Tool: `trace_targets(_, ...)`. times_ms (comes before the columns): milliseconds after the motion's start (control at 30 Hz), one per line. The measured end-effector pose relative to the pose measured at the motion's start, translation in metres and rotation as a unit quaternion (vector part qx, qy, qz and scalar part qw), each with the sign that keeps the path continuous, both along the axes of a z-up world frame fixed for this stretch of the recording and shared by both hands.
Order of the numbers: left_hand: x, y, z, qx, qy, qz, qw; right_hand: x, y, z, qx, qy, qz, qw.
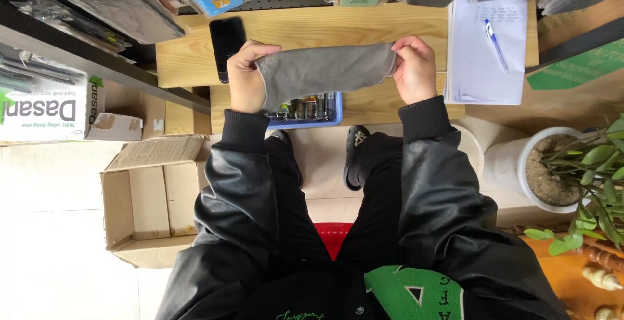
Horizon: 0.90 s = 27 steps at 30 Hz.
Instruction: Wetting a cloth in a bowl of water and thoroughly wiping down all sides of a small product box.
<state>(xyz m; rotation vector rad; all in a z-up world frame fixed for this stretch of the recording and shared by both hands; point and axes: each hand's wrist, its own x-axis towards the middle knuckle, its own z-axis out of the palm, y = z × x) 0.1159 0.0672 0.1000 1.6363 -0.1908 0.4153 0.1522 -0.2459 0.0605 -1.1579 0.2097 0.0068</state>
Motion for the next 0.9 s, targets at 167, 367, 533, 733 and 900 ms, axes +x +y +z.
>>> trace_targets(167,-0.007,-0.005,0.031,0.016,-0.025,-0.036,0.999,0.005,-0.002,0.001,-0.008,-0.001,0.023,1.000)
trace_targets(367,0.000,0.018,0.011,0.229,0.096,-0.076,0.966,0.006,0.000,0.004,-0.346,-0.098,0.027,0.933)
trace_targets(533,-0.003,0.020,0.014,0.108,0.228,-0.118,0.960,-0.003,-0.005,0.023,-0.333,-0.078,0.022,0.939)
trace_targets(733,0.000,0.031,-0.004,0.034,0.161,-0.162,0.973,-0.005,-0.011,0.021,-0.275,-0.019,0.017,0.961)
trace_targets(900,0.004,0.021,0.000,-0.142,0.174,-0.137,0.965,-0.008,-0.008,0.025,-0.293,-0.068,0.005,0.954)
